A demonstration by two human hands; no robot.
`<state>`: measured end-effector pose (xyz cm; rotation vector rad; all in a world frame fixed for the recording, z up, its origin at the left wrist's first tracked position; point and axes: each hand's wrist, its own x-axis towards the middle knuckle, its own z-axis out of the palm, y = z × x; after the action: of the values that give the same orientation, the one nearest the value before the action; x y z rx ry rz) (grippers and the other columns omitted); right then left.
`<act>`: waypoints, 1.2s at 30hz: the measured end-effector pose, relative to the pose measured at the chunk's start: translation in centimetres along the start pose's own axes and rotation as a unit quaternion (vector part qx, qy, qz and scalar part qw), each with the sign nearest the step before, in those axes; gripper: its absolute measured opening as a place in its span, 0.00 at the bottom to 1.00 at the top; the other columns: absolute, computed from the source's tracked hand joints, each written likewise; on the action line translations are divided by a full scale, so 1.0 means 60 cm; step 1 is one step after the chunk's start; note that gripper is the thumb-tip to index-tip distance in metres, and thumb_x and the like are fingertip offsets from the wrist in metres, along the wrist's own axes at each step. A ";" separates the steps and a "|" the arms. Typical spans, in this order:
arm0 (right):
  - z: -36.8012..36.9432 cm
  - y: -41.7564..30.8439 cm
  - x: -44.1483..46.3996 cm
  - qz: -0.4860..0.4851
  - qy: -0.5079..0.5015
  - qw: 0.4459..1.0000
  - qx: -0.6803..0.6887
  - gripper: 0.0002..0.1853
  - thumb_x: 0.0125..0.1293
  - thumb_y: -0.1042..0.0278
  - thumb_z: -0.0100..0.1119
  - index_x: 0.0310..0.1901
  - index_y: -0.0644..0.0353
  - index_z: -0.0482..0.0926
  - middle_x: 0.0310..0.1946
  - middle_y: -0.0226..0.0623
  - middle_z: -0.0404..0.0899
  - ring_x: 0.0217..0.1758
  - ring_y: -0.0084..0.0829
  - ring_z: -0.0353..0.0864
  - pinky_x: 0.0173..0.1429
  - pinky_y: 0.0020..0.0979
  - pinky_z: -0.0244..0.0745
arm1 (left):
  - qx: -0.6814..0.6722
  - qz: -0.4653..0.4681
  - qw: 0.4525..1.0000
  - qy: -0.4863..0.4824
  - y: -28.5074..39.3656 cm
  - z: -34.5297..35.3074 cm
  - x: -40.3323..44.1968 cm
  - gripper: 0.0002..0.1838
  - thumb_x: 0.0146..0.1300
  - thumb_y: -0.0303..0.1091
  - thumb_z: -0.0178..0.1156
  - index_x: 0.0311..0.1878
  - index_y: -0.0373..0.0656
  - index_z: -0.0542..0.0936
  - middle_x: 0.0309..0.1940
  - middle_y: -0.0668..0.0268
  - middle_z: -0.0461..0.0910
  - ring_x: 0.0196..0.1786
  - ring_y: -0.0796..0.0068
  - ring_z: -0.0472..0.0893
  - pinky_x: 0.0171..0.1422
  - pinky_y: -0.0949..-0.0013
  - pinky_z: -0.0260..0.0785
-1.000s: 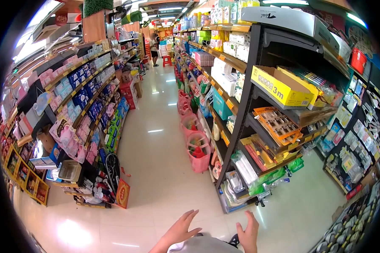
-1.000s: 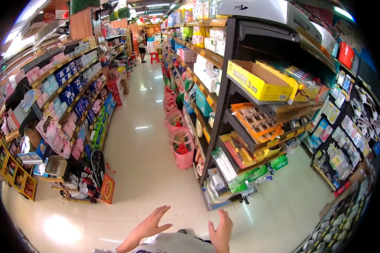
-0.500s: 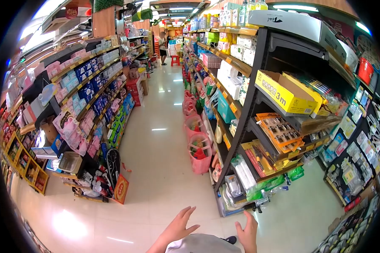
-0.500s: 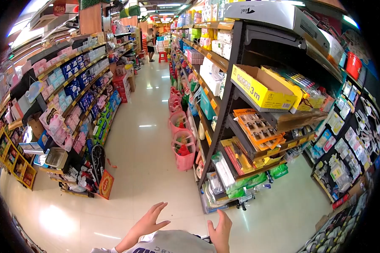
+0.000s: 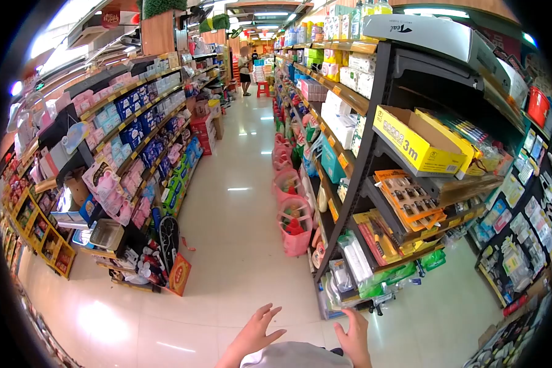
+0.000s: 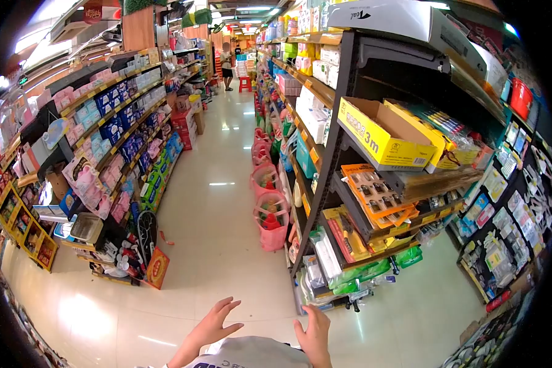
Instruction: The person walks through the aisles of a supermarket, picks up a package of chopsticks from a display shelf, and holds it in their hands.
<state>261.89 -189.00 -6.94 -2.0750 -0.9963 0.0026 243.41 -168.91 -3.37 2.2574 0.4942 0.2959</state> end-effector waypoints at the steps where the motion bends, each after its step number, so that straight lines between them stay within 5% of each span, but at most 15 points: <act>1: -0.001 0.001 0.000 -0.002 -0.003 1.000 -0.007 0.25 0.54 0.67 0.64 0.54 0.61 0.71 0.54 0.50 0.73 0.60 0.47 0.69 0.64 0.44 0.58 | 0.000 -0.002 1.000 -0.001 0.001 0.000 -0.002 0.32 0.59 0.43 0.64 0.65 0.42 0.67 0.64 0.46 0.62 0.64 0.48 0.67 0.65 0.58 0.65; 36: 0.014 -0.020 0.005 -0.009 -0.027 1.000 0.001 0.24 0.55 0.64 0.64 0.53 0.60 0.72 0.56 0.49 0.72 0.60 0.47 0.69 0.64 0.44 0.57 | -0.010 -0.021 1.000 0.008 -0.007 0.000 -0.018 0.33 0.58 0.44 0.65 0.65 0.43 0.68 0.64 0.44 0.62 0.62 0.47 0.70 0.63 0.57 0.67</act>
<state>261.03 -187.83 -6.61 -2.0734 -1.0482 0.0511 242.35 -169.12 -3.79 2.2251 0.5433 0.2966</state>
